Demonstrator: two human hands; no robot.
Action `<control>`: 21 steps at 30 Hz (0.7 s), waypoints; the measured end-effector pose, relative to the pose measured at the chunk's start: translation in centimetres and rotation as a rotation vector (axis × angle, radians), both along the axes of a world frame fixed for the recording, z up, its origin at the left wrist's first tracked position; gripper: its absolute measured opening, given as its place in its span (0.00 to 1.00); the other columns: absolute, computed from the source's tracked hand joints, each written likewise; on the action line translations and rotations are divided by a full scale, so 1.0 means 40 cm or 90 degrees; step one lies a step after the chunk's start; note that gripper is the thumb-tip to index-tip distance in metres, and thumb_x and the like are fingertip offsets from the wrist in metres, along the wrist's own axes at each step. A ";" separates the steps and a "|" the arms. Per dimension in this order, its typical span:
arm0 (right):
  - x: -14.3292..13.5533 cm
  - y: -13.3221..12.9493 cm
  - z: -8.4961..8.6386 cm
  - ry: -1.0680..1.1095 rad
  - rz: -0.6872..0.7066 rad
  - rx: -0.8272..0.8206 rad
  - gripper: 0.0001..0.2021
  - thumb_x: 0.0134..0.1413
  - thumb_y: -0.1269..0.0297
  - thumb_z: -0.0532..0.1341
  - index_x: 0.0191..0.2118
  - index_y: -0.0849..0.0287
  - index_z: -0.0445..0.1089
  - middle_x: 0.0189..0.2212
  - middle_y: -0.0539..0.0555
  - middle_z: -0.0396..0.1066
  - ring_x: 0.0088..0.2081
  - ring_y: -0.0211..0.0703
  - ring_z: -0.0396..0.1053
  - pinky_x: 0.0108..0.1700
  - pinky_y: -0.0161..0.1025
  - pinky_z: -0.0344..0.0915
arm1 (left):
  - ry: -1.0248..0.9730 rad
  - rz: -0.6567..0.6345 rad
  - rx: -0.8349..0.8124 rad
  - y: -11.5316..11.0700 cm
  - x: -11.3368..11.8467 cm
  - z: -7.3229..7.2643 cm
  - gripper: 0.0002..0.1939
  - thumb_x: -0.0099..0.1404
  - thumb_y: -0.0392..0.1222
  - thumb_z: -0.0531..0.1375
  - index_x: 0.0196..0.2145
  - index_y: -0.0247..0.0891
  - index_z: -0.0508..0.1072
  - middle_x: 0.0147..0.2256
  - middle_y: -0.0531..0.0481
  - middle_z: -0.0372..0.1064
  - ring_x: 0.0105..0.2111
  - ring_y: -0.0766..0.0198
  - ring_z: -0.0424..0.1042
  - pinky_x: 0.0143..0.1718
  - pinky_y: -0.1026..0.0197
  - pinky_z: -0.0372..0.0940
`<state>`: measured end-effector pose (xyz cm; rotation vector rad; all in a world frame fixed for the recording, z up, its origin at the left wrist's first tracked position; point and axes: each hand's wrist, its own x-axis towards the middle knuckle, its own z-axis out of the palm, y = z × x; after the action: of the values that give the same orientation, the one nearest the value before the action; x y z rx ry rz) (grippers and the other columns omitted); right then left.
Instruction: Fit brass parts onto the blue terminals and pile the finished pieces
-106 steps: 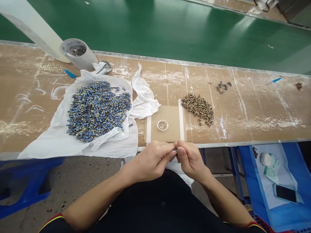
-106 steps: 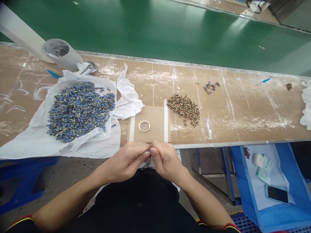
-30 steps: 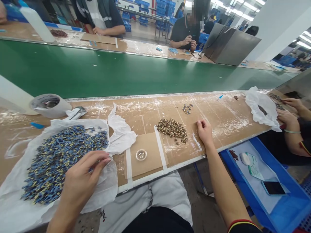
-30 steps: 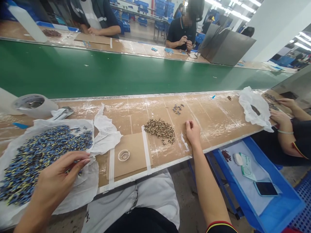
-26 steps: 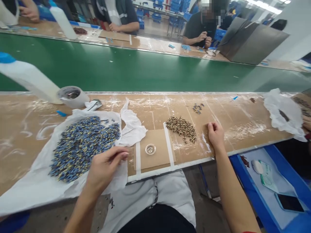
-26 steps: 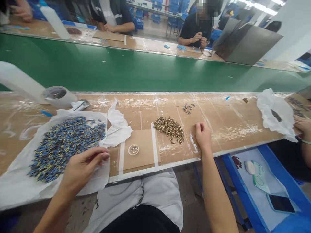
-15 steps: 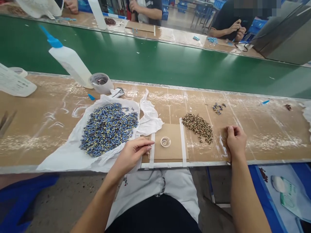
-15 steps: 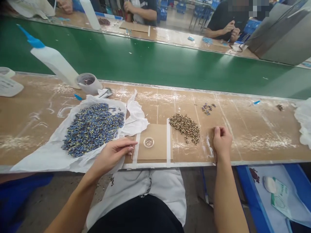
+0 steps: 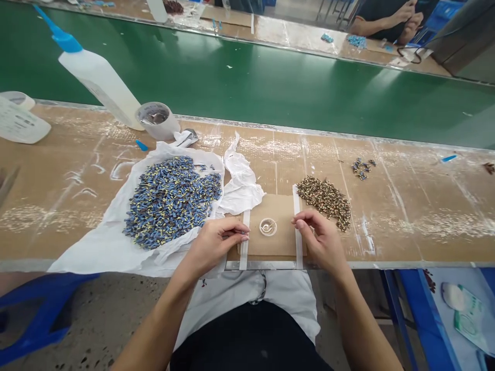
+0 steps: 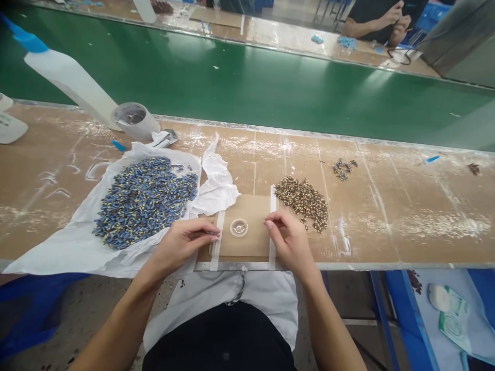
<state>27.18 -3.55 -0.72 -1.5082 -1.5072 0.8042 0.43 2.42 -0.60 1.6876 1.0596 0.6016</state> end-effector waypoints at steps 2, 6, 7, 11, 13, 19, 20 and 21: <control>-0.018 0.009 -0.012 0.023 0.008 -0.036 0.09 0.64 0.57 0.59 0.43 0.55 0.71 0.36 0.55 0.74 0.36 0.46 0.73 0.40 0.42 0.69 | 0.013 -0.012 0.047 0.001 0.001 -0.002 0.03 0.63 0.37 0.63 0.32 0.37 0.79 0.31 0.50 0.77 0.31 0.64 0.74 0.34 0.65 0.67; -0.041 0.019 -0.016 0.029 0.031 -0.063 0.10 0.63 0.56 0.60 0.44 0.56 0.71 0.35 0.54 0.74 0.32 0.42 0.70 0.34 0.39 0.67 | 0.030 -0.032 0.141 -0.004 0.004 -0.002 0.05 0.66 0.36 0.62 0.33 0.38 0.78 0.28 0.51 0.72 0.30 0.66 0.70 0.32 0.65 0.62; -0.047 0.021 -0.013 0.030 0.029 -0.059 0.10 0.63 0.56 0.60 0.44 0.56 0.71 0.35 0.54 0.74 0.32 0.42 0.69 0.34 0.38 0.67 | 0.034 -0.034 0.150 -0.006 0.005 -0.001 0.04 0.66 0.36 0.62 0.33 0.38 0.78 0.28 0.51 0.71 0.30 0.66 0.69 0.32 0.65 0.61; -0.066 0.032 0.003 0.026 0.043 -0.050 0.09 0.64 0.57 0.60 0.41 0.56 0.72 0.35 0.54 0.73 0.32 0.41 0.68 0.34 0.38 0.66 | 0.047 -0.044 0.151 -0.007 0.005 0.005 0.03 0.65 0.36 0.64 0.32 0.38 0.76 0.28 0.53 0.69 0.29 0.67 0.67 0.30 0.65 0.60; -0.071 0.036 0.007 0.022 0.051 -0.049 0.09 0.64 0.58 0.59 0.39 0.56 0.72 0.34 0.53 0.73 0.31 0.41 0.67 0.33 0.38 0.64 | 0.047 -0.049 0.147 -0.007 0.006 0.009 0.03 0.64 0.37 0.64 0.32 0.37 0.75 0.27 0.53 0.68 0.28 0.67 0.66 0.30 0.65 0.59; -0.079 0.038 0.012 0.006 0.069 -0.010 0.06 0.63 0.61 0.60 0.37 0.55 0.72 0.34 0.53 0.72 0.33 0.42 0.67 0.33 0.39 0.64 | 0.036 -0.067 0.143 -0.007 0.011 0.010 0.07 0.63 0.40 0.66 0.29 0.36 0.73 0.27 0.53 0.65 0.27 0.67 0.65 0.29 0.65 0.59; -0.080 0.038 0.014 0.004 0.071 0.003 0.05 0.63 0.62 0.60 0.38 0.54 0.72 0.35 0.54 0.72 0.35 0.43 0.68 0.34 0.40 0.65 | 0.038 -0.073 0.143 -0.007 0.012 0.010 0.08 0.63 0.40 0.66 0.28 0.36 0.73 0.27 0.54 0.65 0.27 0.67 0.64 0.29 0.65 0.58; -0.082 0.038 0.016 0.000 0.071 0.015 0.04 0.63 0.63 0.61 0.38 0.54 0.72 0.36 0.54 0.72 0.37 0.44 0.69 0.36 0.40 0.66 | 0.039 -0.080 0.141 -0.006 0.012 0.009 0.08 0.63 0.40 0.66 0.28 0.36 0.72 0.27 0.54 0.64 0.27 0.68 0.64 0.28 0.65 0.58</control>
<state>23.89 -2.04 -0.08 -1.4165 -1.6075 0.8476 0.91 2.19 -0.25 1.9605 0.9479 0.6061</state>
